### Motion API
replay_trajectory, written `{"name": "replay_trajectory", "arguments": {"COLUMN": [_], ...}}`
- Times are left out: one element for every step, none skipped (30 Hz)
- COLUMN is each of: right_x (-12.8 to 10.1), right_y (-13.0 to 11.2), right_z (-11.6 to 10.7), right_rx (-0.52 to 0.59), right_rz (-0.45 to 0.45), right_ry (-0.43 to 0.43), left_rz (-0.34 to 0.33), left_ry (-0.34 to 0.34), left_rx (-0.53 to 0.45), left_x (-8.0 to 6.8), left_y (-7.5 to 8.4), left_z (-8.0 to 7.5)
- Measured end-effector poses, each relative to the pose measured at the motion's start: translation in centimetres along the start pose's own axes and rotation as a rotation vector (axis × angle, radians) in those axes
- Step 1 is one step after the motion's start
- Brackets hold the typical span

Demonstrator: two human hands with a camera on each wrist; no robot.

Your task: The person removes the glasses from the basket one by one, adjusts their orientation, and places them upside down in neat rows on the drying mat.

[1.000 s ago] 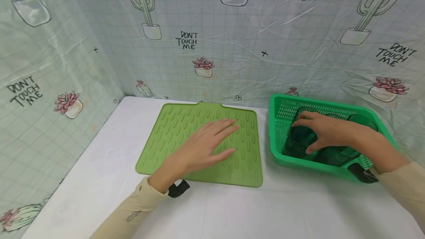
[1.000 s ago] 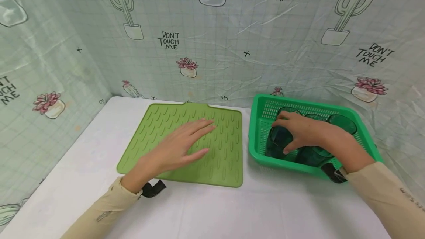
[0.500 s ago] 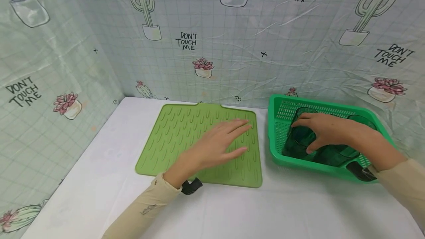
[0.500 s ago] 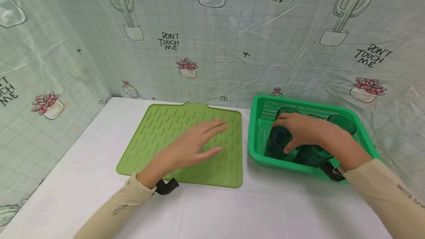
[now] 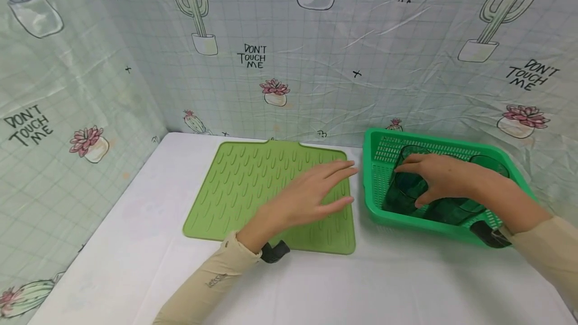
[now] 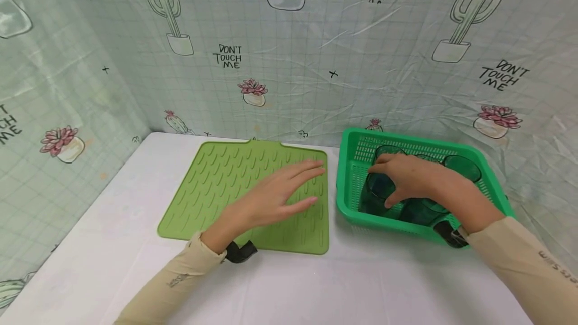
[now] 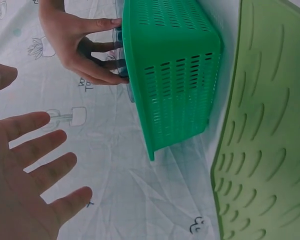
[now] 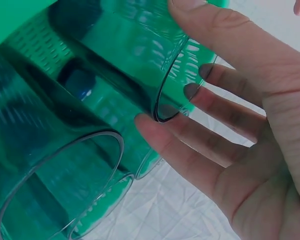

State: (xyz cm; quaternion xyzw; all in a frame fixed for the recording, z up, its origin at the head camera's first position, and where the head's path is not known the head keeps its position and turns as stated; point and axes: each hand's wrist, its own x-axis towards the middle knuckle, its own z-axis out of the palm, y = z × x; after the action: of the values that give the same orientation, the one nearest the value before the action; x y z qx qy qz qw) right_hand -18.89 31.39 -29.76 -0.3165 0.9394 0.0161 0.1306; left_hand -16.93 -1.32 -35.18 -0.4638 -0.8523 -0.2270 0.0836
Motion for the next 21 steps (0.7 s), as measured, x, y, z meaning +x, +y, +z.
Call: {"name": "replay_trajectory", "arguments": {"right_x": [0.0, 0.0, -0.1, -0.1, -0.1, -0.1, -0.1, -0.1, -0.1, -0.1, -0.2, -0.2, -0.2, -0.2, -0.2, -0.2, -0.2, -0.1, -0.1, -0.1, -0.1], "right_y": [0.0, 0.0, 0.0, 0.1, 0.1, 0.1, 0.1, 0.0, 0.0, -0.1, -0.1, -0.2, -0.3, -0.4, -0.4, -0.5, -0.6, -0.7, -0.7, -0.8, -0.8], "right_z": [0.0, 0.0, 0.0, 0.0, 0.0, -0.1, -0.1, -0.1, -0.1, -0.1, -0.1, 0.0, 0.0, 0.0, 0.0, 0.1, 0.1, 0.1, 0.1, 0.1, 0.0], "right_rx": [0.002, 0.006, 0.011, 0.016, 0.019, 0.023, 0.029, 0.033, 0.036, 0.035, 0.034, 0.033, 0.030, 0.026, 0.021, 0.016, 0.010, 0.007, 0.003, -0.002, -0.007], "right_rz": [0.003, 0.008, 0.013, 0.018, 0.022, 0.026, 0.028, 0.029, 0.027, 0.024, 0.020, 0.014, 0.009, 0.003, -0.003, -0.008, -0.013, -0.015, -0.016, -0.017, -0.019], "right_ry": [-0.002, -0.005, -0.008, -0.012, -0.015, -0.018, -0.022, -0.023, -0.024, -0.025, -0.023, -0.020, -0.014, -0.007, 0.000, 0.006, 0.012, 0.015, 0.017, 0.017, 0.017], "left_rz": [0.003, 0.004, 0.006, 0.007, 0.007, 0.007, 0.007, 0.005, 0.004, 0.002, 0.002, 0.000, 0.000, -0.002, -0.003, -0.005, -0.007, -0.009, -0.009, -0.008, -0.006], "left_ry": [0.002, 0.002, 0.003, 0.005, 0.006, 0.007, 0.008, 0.007, 0.007, 0.005, 0.004, 0.002, 0.000, -0.003, -0.005, -0.008, -0.009, -0.013, -0.014, -0.014, -0.013], "left_rx": [-0.006, -0.011, -0.013, -0.018, -0.023, -0.026, -0.030, -0.034, -0.040, -0.046, -0.054, -0.055, -0.057, -0.061, -0.063, -0.066, -0.068, -0.068, -0.074, -0.082, -0.088], "left_x": [0.1, 0.2, 0.3, 0.4, 0.4, 0.5, 0.5, 0.5, 0.5, 0.6, 0.6, 0.6, 0.6, 0.6, 0.6, 0.7, 0.7, 0.7, 0.8, 0.9, 0.9], "left_y": [0.1, 0.1, 0.2, 0.2, 0.3, 0.4, 0.4, 0.5, 0.5, 0.6, 0.6, 0.7, 0.7, 0.8, 0.9, 0.9, 0.9, 1.0, 1.1, 1.1, 1.2], "left_z": [0.0, 0.0, 0.0, 0.0, 0.0, -0.1, -0.1, -0.1, -0.1, -0.1, -0.1, -0.1, -0.1, -0.2, -0.2, -0.2, -0.2, -0.3, -0.3, -0.4, -0.4]}}
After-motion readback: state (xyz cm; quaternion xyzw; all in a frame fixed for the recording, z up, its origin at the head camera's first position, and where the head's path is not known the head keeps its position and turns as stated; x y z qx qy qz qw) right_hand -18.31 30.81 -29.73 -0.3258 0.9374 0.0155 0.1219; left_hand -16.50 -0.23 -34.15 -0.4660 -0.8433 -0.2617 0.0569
